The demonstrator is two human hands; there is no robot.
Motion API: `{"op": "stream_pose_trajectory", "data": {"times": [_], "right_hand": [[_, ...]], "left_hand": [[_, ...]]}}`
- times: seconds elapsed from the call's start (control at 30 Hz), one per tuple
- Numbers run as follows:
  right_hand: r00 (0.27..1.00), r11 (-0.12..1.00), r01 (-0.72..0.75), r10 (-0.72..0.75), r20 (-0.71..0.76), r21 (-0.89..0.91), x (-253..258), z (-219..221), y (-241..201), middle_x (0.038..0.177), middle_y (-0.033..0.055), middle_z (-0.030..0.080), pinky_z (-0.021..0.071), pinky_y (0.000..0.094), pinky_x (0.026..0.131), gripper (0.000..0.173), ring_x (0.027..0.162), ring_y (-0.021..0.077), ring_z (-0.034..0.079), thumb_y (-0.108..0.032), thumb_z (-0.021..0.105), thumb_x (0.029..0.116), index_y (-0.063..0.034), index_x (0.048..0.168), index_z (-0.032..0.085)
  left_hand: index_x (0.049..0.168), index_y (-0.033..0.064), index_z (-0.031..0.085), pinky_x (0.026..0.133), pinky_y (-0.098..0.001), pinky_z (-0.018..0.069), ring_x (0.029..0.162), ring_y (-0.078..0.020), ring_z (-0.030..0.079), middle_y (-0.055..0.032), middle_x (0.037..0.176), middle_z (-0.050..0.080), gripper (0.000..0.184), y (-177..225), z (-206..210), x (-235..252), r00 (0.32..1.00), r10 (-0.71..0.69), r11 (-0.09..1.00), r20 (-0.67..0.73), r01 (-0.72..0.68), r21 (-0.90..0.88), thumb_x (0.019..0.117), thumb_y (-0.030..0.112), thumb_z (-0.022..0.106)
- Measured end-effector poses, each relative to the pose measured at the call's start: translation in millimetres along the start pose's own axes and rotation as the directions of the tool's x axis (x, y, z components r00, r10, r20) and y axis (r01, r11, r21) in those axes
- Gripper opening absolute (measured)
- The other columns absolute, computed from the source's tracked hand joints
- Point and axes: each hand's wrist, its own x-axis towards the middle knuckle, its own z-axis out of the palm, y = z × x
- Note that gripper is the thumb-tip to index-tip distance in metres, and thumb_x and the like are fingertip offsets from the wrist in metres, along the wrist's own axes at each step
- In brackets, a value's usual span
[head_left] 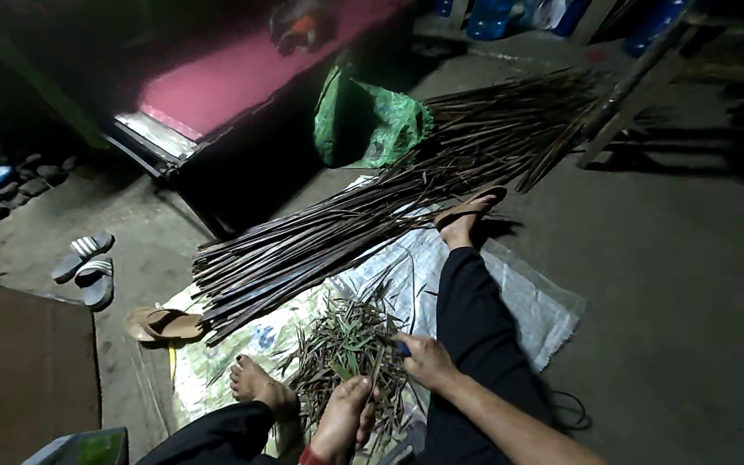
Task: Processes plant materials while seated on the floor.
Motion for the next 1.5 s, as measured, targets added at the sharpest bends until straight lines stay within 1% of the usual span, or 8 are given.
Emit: {"op": "stream_pose_trajectory", "data": {"times": [0.33, 0.6, 0.77, 0.93, 1.13, 1.3, 1.4, 1.5], "right_hand": [[0.969, 0.967, 0.248, -0.247, 0.026, -0.065, -5, 14, -5, 0.1, 0.0255, 0.071, 0.0536, 0.059, 0.082, 0.016, 0.095, 0.042, 0.07, 0.0, 0.061, 0.0884, 0.0086, 0.1, 0.068], [1.0, 0.995, -0.008, 0.007, -0.012, -0.096, 22, -5, 23, 0.123, 0.0222, 0.07, 0.05, 0.059, 0.099, 0.038, 0.116, 0.0403, 0.067, -0.004, 0.056, 0.0954, -0.0028, 0.132, 0.067], [0.998, 0.999, 0.034, -0.033, 0.045, -0.035, 6, -7, 5, 0.119, 0.024, 0.071, 0.0499, 0.0597, 0.099, 0.035, 0.114, 0.0408, 0.067, -0.006, 0.056, 0.0962, 0.0002, 0.129, 0.067], [0.959, 0.968, 0.248, -0.25, 0.131, 0.029, -19, 21, -22, 0.1, 0.0259, 0.071, 0.0523, 0.0611, 0.084, 0.018, 0.097, 0.043, 0.069, -0.001, 0.061, 0.0881, 0.008, 0.102, 0.069], [0.978, 0.976, 0.171, -0.151, 0.142, -0.136, 1, 15, -8, 0.116, 0.0233, 0.07, 0.0521, 0.0595, 0.09, 0.029, 0.108, 0.0406, 0.069, -0.004, 0.059, 0.0921, 0.002, 0.119, 0.068], [0.988, 0.988, -0.115, 0.125, 0.093, -0.103, 16, -2, 6, 0.126, 0.0237, 0.068, 0.0484, 0.0607, 0.1, 0.039, 0.119, 0.0412, 0.065, -0.008, 0.053, 0.0992, -0.0036, 0.137, 0.062], [0.99, 0.952, -0.141, 0.14, 0.026, 0.272, 18, -3, 13, 0.106, 0.022, 0.07, 0.0519, 0.0495, 0.091, 0.029, 0.097, 0.0317, 0.067, -0.012, 0.051, 0.1041, 0.0025, 0.124, 0.067], [0.983, 0.709, -0.182, 0.132, 0.125, 0.681, 3, 7, -8, 0.067, -0.0021, 0.052, 0.043, 0.0228, 0.053, 0.025, 0.053, 0.0055, 0.047, -0.022, 0.054, 0.107, -0.0009, 0.108, 0.066]], "left_hand": [[0.095, 0.0079, 0.053, 0.036, -0.0139, 0.0329, 0.037, -0.0005, 0.035, 0.0064, 0.053, 0.039, 0.031, -2, 1, 2, 1.0, 0.017, 1.0, -0.014, -0.018, -0.005, 0.1134, 0.019, 0.032], [0.095, 0.0076, 0.054, 0.036, -0.014, 0.0326, 0.037, -0.0004, 0.035, 0.0063, 0.053, 0.039, 0.031, -1, 1, 2, 1.0, -0.015, 1.0, 0.014, 0.016, -0.01, 0.1134, 0.019, 0.031], [0.094, 0.0071, 0.053, 0.036, -0.0139, 0.0319, 0.037, -0.0004, 0.034, 0.0062, 0.054, 0.039, 0.033, -2, 0, 2, 1.0, -0.02, 1.0, -0.015, 0.02, -0.004, 0.1137, 0.02, 0.03], [0.094, 0.0074, 0.055, 0.036, -0.014, 0.033, 0.037, -0.0002, 0.037, 0.0064, 0.052, 0.041, 0.031, -5, 2, 3, 0.999, 0.012, 0.999, -0.047, -0.014, -0.035, 0.1118, 0.013, 0.03], [0.091, 0.0076, 0.051, 0.035, -0.0143, 0.032, 0.036, -0.0007, 0.034, 0.006, 0.052, 0.039, 0.034, -1, 2, 2, 0.998, -0.029, 0.999, -0.055, 0.026, -0.043, 0.1137, 0.019, 0.028], [0.089, 0.0091, 0.051, 0.036, -0.0142, 0.0309, 0.037, -0.0007, 0.033, 0.0063, 0.053, 0.038, 0.036, -3, 3, 0, 0.999, -0.03, 0.999, -0.024, 0.03, -0.025, 0.114, 0.022, 0.028], [0.09, 0.0079, 0.052, 0.037, -0.0143, 0.0315, 0.038, -0.0007, 0.034, 0.0055, 0.054, 0.041, 0.035, -5, 2, 2, 0.999, -0.009, 1.0, -0.038, 0.008, -0.014, 0.1137, 0.02, 0.029], [0.093, 0.0067, 0.053, 0.037, -0.0148, 0.0331, 0.039, -0.0013, 0.036, 0.0049, 0.054, 0.041, 0.034, -4, 5, 4, 0.999, -0.019, 1.0, -0.046, 0.021, 0.022, 0.114, 0.021, 0.03]]}}
